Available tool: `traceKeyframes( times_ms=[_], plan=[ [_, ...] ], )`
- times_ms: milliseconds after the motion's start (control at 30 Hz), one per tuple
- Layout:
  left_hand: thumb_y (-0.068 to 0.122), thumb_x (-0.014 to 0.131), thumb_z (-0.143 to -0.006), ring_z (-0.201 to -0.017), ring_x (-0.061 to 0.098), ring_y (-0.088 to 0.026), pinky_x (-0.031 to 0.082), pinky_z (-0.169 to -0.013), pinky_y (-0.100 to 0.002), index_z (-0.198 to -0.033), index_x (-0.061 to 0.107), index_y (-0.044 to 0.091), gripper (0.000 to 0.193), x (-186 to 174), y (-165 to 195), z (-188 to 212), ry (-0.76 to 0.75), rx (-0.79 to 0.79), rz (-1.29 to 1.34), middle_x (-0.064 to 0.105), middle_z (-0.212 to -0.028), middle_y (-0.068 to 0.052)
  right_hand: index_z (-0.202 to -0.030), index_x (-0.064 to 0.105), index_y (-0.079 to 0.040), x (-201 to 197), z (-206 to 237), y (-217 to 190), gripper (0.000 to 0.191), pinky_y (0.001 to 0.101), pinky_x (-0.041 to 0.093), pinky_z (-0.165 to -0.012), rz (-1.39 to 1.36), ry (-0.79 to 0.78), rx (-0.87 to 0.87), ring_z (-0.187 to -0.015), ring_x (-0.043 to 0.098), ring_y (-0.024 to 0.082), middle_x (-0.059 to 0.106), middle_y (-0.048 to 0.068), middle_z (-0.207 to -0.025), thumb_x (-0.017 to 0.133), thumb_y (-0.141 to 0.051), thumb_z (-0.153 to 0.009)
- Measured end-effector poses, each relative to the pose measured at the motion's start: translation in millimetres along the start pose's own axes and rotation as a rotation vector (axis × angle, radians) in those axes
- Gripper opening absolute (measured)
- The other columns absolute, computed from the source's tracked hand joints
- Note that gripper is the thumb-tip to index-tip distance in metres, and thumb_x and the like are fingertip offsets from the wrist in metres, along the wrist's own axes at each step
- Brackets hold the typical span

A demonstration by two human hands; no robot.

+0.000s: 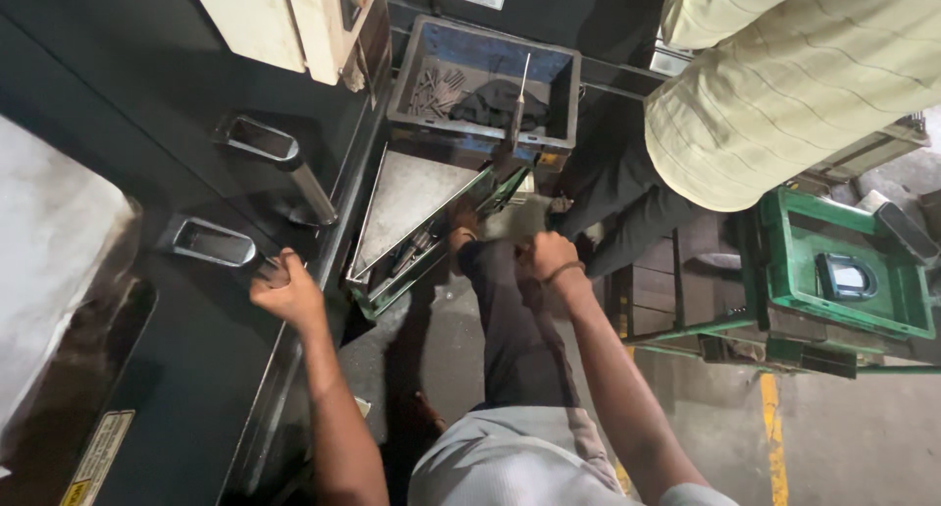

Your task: The person handles metal rods at a lathe station, feeding a rod into the machine and operating it. They retrieve small machined parts, turn and inspect them by hand, wipe parts with a checkered cloth, and place finished parts into a tray and green bin.

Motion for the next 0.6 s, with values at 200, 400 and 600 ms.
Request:
traceKeyframes(
  times_ms=[200,400,600],
  plan=[
    [0.01,0.079,-0.091,-0.069,0.069,-0.018,0.055,-0.063,-0.034,-0.082,0.063,-0.004,0.023,-3,6,2,0.01,0.042,-0.076,0.069,-0.08,-0.01,-0.09,0.075,-0.003,-13,-6,-15,0.033,0.0518,0.057,-0.084,0.002,-0.029,-0.047,-0.094,0.07,0.042,0.072,0.024,-0.095,0.074,-0.035,-0.083],
    [0.008,0.075,-0.095,-0.068,0.066,-0.019,0.051,-0.063,-0.035,-0.077,0.058,-0.004,0.028,0,0,1,-0.055,0.037,-0.052,0.068,-0.077,-0.01,-0.093,0.079,-0.015,-35,-3,-31,0.032,0.0511,0.057,-0.084,-0.084,-0.144,-0.015,-0.093,0.07,0.041,0.074,0.02,-0.093,0.079,-0.037,-0.071],
    [0.01,0.076,-0.094,-0.069,0.067,-0.017,0.054,-0.063,-0.033,-0.078,0.058,-0.003,0.027,1,-10,-2,-0.081,-0.044,-0.049,0.069,-0.079,-0.01,-0.092,0.077,-0.01,-49,-6,-42,0.031,0.049,0.058,-0.082,-0.141,0.083,0.031,-0.09,0.071,0.039,0.075,0.019,-0.093,0.078,-0.037,-0.077]
  ],
)
Point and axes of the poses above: each hand's wrist, its own z-axis away from the middle knuckle, its own x-axis out of the palm, y = z × x, the point moved 7 cm from there along -z, towards the middle knuckle
